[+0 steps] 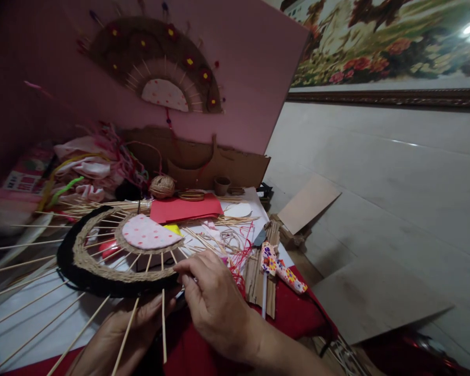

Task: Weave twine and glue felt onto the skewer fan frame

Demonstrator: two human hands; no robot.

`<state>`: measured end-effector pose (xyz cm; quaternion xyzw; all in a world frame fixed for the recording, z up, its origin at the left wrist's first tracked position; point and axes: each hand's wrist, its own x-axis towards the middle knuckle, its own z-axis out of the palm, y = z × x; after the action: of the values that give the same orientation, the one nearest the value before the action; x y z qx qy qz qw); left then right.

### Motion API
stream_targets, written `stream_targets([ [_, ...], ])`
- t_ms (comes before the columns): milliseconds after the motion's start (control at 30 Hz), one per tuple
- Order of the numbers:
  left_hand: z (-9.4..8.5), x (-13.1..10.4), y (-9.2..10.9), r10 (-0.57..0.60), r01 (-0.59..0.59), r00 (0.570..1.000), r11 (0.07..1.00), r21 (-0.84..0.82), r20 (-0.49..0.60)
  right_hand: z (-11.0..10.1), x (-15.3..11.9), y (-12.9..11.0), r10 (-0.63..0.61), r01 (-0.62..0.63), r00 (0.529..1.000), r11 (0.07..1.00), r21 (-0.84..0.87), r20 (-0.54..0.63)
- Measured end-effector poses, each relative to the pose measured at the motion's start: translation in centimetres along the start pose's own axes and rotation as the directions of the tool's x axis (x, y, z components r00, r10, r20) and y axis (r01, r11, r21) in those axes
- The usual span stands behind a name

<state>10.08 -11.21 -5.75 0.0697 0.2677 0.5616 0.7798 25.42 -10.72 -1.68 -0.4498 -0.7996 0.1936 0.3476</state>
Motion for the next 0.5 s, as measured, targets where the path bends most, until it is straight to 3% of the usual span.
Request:
stream_targets([
  [500, -0.12, 0.04, 0.01, 0.006, -0.006, 1.0, 0.999, 0.037, 0.007, -0.13, 0.02, -0.35, -0.071, 0.071, 0.989, 0.997, 0.006, 0.131],
])
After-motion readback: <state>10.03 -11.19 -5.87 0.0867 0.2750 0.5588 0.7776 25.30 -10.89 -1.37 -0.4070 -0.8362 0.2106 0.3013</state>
